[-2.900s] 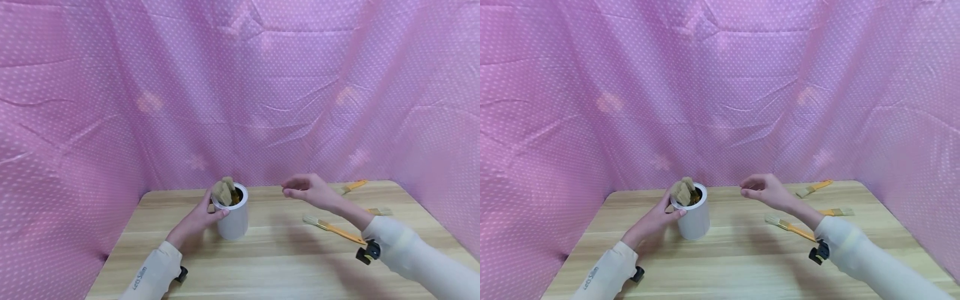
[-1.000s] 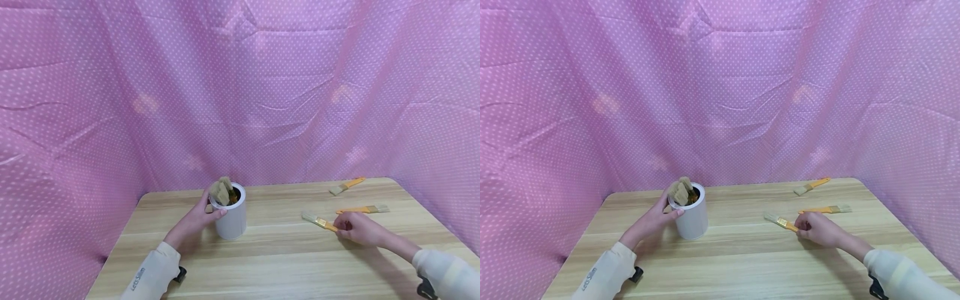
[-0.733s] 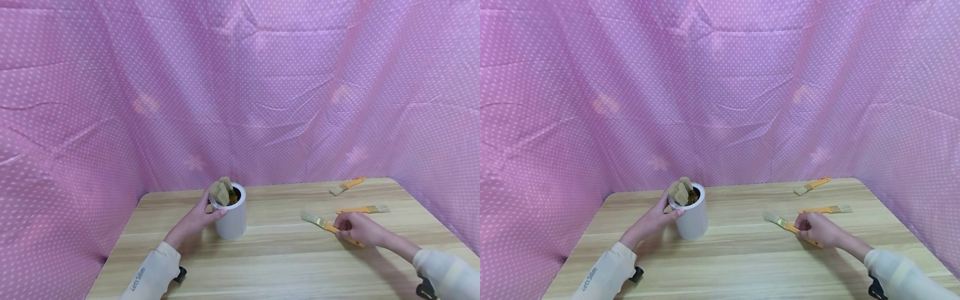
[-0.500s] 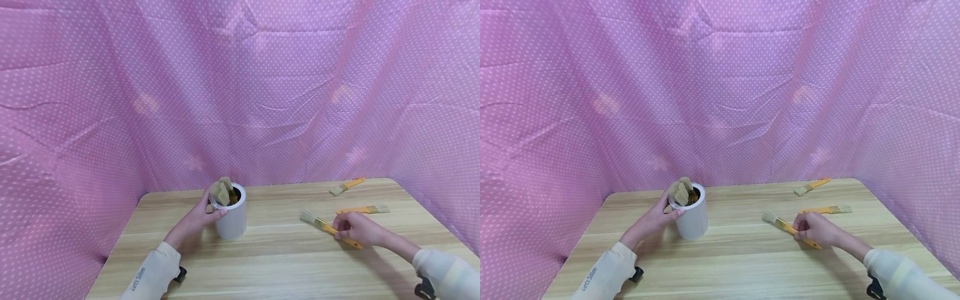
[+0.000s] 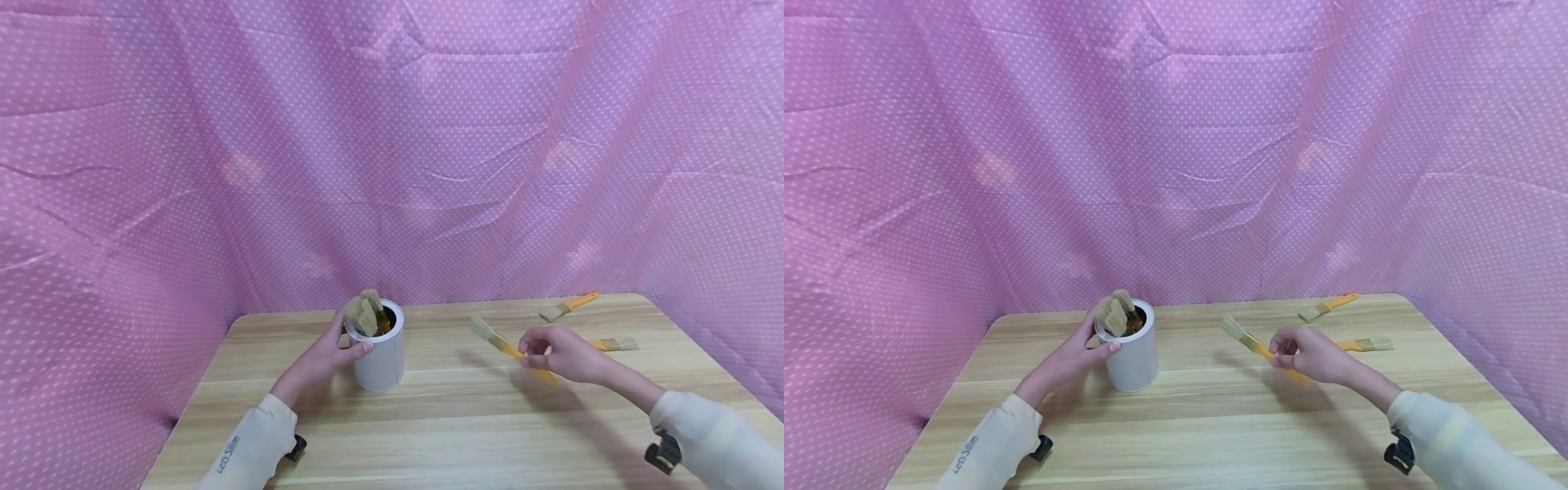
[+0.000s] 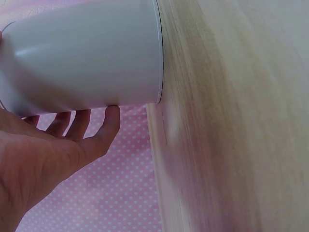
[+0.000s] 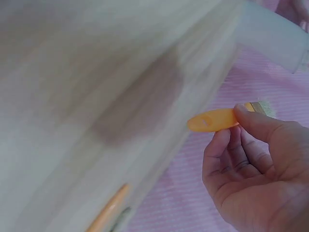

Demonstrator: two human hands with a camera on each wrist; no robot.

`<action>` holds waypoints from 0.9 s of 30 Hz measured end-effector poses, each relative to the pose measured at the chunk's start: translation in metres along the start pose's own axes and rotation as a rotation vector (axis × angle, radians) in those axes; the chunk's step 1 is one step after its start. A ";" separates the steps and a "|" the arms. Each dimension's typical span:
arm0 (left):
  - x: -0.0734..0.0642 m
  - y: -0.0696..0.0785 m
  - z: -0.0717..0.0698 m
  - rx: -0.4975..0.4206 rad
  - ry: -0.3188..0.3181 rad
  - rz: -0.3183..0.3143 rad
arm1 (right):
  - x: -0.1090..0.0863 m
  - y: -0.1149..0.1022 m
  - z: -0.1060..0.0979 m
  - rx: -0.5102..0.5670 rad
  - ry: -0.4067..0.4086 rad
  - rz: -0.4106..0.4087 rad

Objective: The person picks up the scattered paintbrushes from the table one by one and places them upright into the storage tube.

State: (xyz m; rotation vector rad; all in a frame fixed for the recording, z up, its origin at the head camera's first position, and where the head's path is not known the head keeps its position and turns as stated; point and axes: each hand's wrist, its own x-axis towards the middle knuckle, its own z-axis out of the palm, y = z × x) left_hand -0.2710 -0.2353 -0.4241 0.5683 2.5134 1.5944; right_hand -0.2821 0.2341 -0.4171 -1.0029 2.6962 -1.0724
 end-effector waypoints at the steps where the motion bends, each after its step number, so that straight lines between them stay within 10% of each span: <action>1: 0.000 0.001 0.000 0.000 -0.001 -0.004 | 0.004 -0.003 0.001 0.003 0.003 -0.005; 27: -0.002 0.002 0.002 -0.032 -0.002 -0.046 | 0.110 -0.097 0.027 0.431 0.089 -0.052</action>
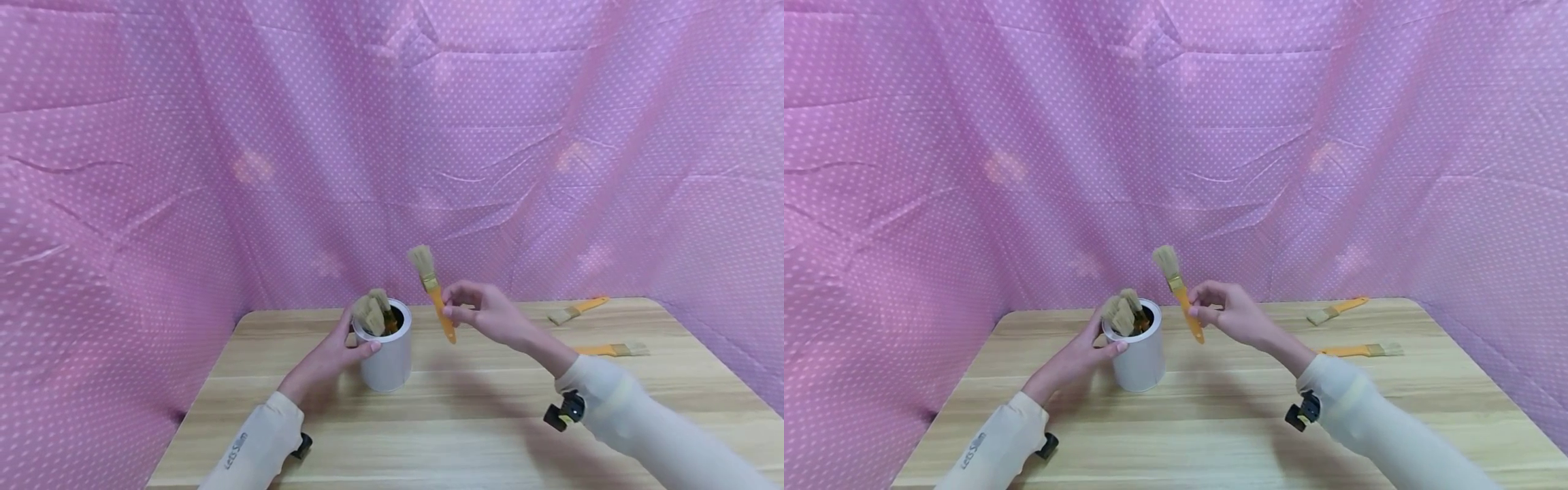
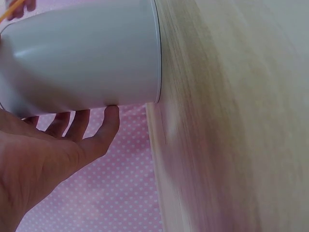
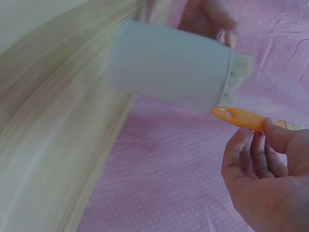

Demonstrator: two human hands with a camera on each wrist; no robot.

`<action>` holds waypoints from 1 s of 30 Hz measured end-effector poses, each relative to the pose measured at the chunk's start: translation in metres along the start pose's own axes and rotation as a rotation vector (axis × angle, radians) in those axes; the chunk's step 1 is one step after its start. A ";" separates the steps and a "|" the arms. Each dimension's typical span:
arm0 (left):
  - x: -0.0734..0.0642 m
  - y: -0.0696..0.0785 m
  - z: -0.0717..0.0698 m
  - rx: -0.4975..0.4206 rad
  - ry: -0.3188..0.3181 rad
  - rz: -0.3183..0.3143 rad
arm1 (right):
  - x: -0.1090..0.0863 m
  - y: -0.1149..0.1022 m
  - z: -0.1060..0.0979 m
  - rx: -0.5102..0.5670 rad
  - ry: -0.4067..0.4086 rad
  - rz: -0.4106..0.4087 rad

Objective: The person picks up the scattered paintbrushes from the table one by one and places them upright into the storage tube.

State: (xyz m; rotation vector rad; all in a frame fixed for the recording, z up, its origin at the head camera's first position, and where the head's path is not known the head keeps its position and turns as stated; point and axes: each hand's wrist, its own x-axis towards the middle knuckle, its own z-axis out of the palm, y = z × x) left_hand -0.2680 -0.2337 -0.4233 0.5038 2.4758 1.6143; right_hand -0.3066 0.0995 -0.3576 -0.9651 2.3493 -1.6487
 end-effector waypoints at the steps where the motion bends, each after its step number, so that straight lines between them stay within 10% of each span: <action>1: 0.000 0.000 0.000 -0.002 0.000 0.002 | 0.003 -0.003 0.002 0.028 -0.007 -0.003; 17: 0.000 0.003 0.002 -0.033 -0.008 -0.003 | 0.045 -0.021 0.036 0.220 -0.064 -0.083; 30: 0.000 0.001 0.001 -0.037 0.004 -0.030 | 0.053 -0.006 0.054 0.129 -0.137 -0.074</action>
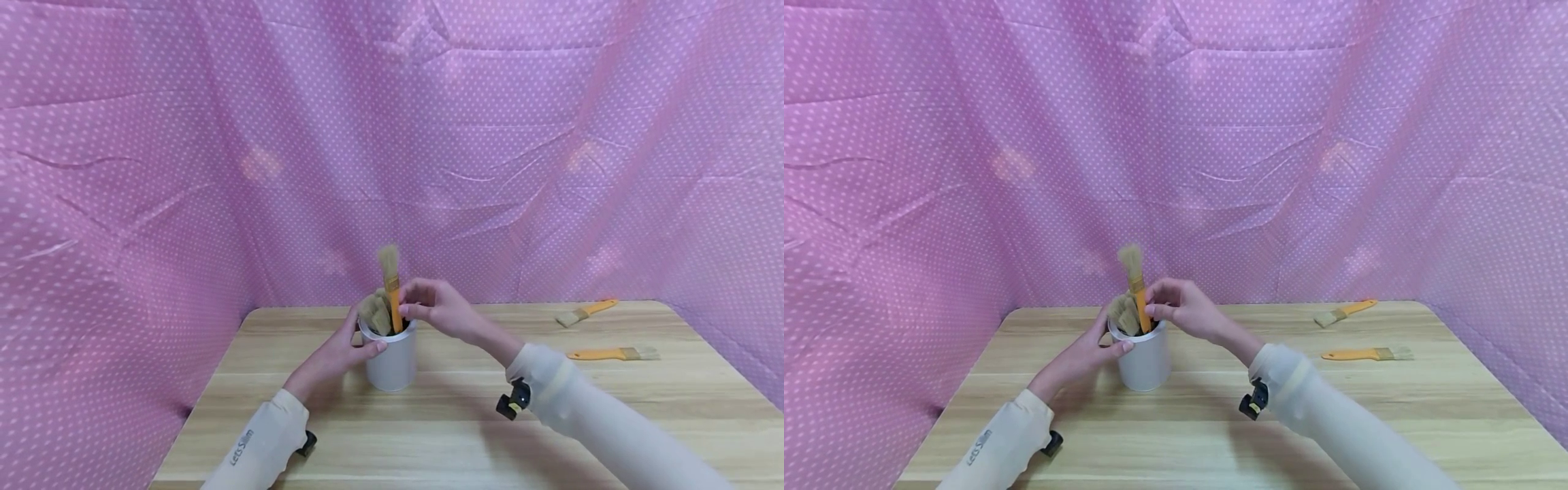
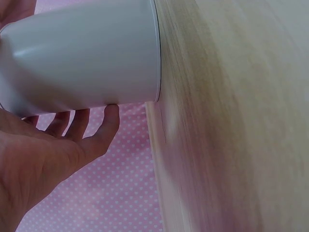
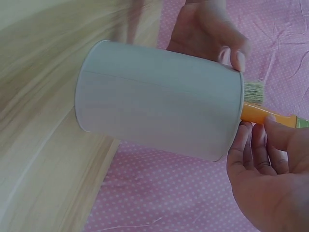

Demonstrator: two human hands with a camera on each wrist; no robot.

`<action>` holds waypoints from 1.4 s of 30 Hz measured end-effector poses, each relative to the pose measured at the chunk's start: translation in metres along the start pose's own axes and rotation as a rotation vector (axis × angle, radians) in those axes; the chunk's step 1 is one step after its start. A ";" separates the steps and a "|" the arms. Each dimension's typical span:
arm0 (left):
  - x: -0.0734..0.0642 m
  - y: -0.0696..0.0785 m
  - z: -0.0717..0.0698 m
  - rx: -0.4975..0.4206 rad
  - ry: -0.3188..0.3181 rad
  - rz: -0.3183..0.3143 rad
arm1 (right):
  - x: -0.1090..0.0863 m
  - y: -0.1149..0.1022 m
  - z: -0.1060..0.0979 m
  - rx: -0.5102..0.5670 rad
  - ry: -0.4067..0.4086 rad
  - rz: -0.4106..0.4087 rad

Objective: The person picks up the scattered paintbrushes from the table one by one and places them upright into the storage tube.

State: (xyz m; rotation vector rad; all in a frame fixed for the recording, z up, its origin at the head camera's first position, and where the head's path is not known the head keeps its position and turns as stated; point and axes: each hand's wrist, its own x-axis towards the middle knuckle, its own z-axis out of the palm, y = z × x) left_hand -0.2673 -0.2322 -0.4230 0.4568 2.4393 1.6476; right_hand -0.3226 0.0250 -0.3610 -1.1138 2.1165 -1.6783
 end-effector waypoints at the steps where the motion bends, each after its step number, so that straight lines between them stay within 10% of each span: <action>1: 0.000 0.000 0.001 -0.001 0.001 -0.002 | -0.001 0.001 0.000 -0.019 -0.001 0.003; 20: -0.003 0.000 0.002 0.048 0.031 0.042 | -0.046 0.009 -0.042 -0.183 0.048 0.046; 42: -0.003 0.000 0.005 0.071 0.030 0.068 | -0.185 0.059 -0.144 -0.462 0.190 0.285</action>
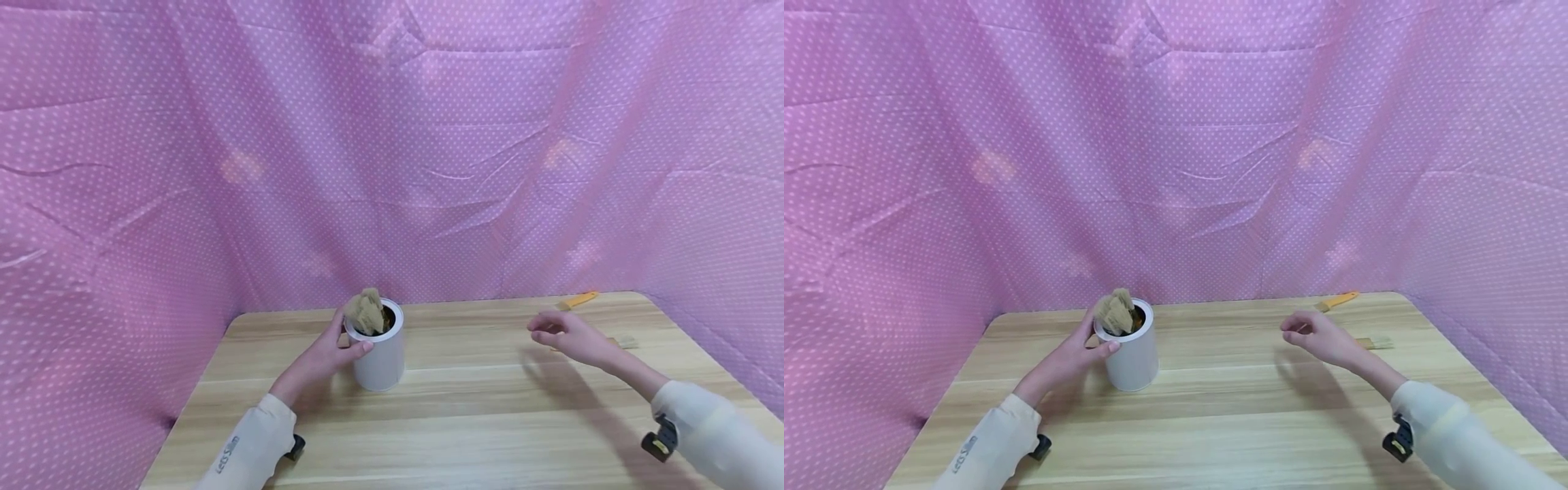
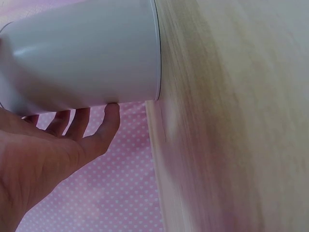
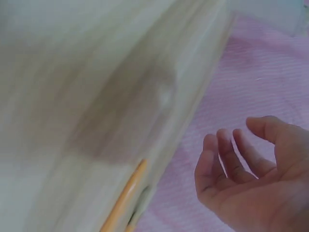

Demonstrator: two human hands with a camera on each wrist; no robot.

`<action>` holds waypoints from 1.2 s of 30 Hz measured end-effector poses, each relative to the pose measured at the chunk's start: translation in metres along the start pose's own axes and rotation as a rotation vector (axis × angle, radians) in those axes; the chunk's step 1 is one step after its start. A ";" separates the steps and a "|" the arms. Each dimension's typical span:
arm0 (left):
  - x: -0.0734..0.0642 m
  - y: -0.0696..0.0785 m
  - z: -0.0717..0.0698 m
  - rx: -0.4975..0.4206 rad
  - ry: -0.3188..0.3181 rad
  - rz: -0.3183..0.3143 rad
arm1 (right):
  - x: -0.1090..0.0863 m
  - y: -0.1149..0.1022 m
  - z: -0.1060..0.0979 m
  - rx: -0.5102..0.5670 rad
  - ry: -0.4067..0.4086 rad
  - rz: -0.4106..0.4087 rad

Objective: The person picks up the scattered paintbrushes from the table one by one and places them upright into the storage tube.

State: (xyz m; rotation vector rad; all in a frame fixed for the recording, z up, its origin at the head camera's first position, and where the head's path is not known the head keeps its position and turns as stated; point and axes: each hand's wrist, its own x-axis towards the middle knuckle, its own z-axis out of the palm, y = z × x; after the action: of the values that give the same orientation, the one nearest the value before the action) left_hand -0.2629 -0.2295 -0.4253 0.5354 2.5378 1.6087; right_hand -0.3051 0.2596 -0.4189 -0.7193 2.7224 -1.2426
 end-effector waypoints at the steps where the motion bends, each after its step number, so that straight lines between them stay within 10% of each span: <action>1: 0.000 -0.001 -0.001 0.001 -0.001 0.005 | -0.001 0.005 -0.001 -0.021 0.010 0.003; 20: -0.005 -0.009 -0.003 -0.025 0.022 -0.037 | 0.025 0.096 -0.049 -0.393 0.116 -0.083; 36: 0.002 -0.002 0.000 -0.039 0.009 -0.027 | 0.047 0.135 -0.076 -0.617 0.027 -0.132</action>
State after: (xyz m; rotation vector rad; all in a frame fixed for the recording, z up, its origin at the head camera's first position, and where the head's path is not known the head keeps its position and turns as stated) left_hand -0.2656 -0.2292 -0.4270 0.4884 2.5033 1.6515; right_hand -0.4174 0.3684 -0.4598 -0.9387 3.1369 -0.3987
